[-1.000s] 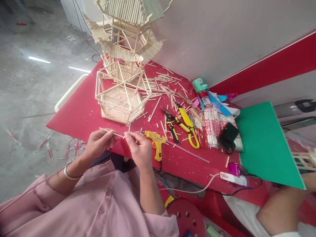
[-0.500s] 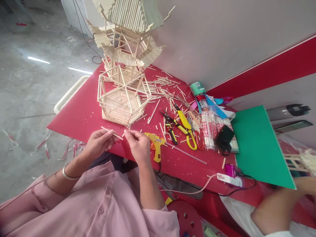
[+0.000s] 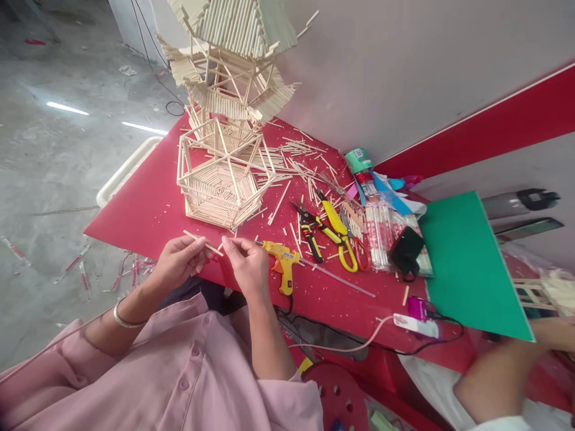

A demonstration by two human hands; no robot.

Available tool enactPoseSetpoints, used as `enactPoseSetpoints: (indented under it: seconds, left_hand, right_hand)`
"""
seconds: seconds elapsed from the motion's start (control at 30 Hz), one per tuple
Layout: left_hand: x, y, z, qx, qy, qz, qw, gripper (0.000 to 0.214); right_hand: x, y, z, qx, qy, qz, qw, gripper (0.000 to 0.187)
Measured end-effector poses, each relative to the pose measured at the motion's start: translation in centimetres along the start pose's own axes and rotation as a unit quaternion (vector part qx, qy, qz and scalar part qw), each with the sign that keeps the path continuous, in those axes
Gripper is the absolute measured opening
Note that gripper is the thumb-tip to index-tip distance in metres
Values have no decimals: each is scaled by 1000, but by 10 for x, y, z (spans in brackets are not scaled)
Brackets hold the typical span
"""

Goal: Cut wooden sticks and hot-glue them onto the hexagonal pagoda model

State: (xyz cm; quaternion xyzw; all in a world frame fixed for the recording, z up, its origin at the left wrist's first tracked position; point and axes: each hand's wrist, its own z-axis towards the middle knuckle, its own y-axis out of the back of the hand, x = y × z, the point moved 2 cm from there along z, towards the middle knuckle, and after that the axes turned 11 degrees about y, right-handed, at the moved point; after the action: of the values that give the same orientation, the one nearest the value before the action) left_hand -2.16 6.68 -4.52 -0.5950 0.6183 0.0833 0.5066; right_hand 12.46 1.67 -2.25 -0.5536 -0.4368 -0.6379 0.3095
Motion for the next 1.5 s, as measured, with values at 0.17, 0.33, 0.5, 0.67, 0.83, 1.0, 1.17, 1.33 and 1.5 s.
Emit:
enactPoseSetpoints:
  seconds: [0.17, 0.33, 0.5, 0.67, 0.83, 1.0, 1.17, 1.33, 1.5]
  left_hand:
    - [1, 0, 1, 1, -6, 0, 1000, 46]
    - [1, 0, 1, 1, -8, -3, 1000, 46]
    - [2, 1, 1, -3, -7, -1, 1000, 45]
    - [1, 0, 1, -4, -11, 8, 1000, 46]
    - [0, -1, 0, -5, -9, 4, 1000, 46]
    - [-1, -1, -1, -2, -8, 5, 1000, 46]
    - [-1, -1, -1, -4, -9, 5, 1000, 46]
    - [0, -1, 0, -5, -14, 13, 1000, 46]
    - [1, 0, 0, -6, -19, 22, 1000, 46]
  right_hand:
    - [-3, -1, -1, 2, -3, 8, 1000, 29]
    - [-2, -1, -1, 4, 1, 0, 1000, 30]
    - [0, -1, -2, 12, 0, -8, 1000, 31]
    - [1, -2, -2, 12, -5, -4, 1000, 33]
    - [3, -2, -2, 2, 16, -7, 1000, 44]
    - [2, -2, -2, 5, 17, -16, 1000, 51]
    - [2, -2, -2, 3, 20, -15, 1000, 50]
    - [3, -2, -3, 7, 22, -8, 1000, 44]
    - [3, -3, -4, 17, 13, -4, 1000, 33]
